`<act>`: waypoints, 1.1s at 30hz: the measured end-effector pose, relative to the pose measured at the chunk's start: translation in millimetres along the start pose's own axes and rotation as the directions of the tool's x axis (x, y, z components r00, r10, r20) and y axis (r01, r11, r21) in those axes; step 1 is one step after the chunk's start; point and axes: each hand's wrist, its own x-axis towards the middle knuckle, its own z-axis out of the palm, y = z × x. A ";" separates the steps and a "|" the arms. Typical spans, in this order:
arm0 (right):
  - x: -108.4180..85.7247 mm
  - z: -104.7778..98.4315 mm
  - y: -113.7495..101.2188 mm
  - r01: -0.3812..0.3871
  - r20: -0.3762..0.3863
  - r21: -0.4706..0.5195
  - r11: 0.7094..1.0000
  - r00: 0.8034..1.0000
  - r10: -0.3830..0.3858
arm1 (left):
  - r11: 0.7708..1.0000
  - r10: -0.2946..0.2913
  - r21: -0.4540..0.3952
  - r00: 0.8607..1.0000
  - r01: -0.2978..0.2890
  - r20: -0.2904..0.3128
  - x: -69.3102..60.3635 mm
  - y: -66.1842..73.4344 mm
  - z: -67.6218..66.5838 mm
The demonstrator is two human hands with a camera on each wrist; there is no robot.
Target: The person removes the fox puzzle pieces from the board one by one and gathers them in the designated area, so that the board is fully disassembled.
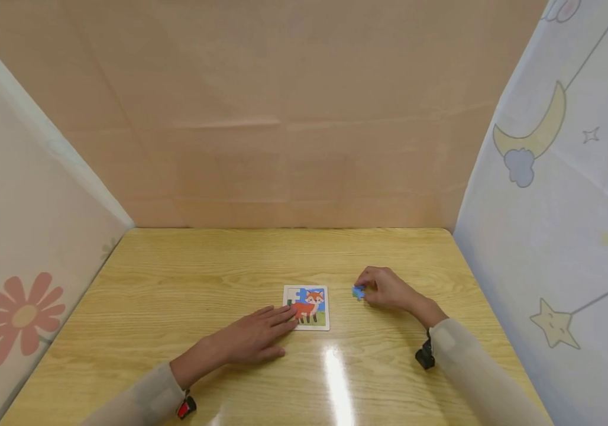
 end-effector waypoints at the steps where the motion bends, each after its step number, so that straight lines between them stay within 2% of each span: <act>1: -0.3 0.2 0.3 0.005 -0.001 0.003 1.000 1.000 -0.005 | 1.000 0.000 0.003 1.000 0.000 -0.001 0.1 0.1 0.0; 13: 3.4 -0.2 -2.1 -0.017 0.008 -0.012 1.000 1.000 0.017 | 1.000 -0.012 -0.024 1.000 0.012 -0.012 -0.3 -0.1 0.0; 17: 7.5 -0.2 -7.1 -0.016 0.013 0.013 1.000 1.000 0.015 | 1.000 -0.008 -0.027 1.000 0.007 -0.019 -1.1 -0.6 0.2; 26: 30.9 4.9 -21.1 -0.005 0.066 0.072 0.997 0.998 0.000 | 0.999 -0.017 -0.039 1.000 0.016 -0.018 0.4 -1.4 -1.0; 33: 47.2 11.1 -30.5 0.044 0.054 0.085 0.995 0.997 -0.049 | 1.000 -0.016 -0.007 1.000 0.015 -0.024 3.0 -0.1 -3.0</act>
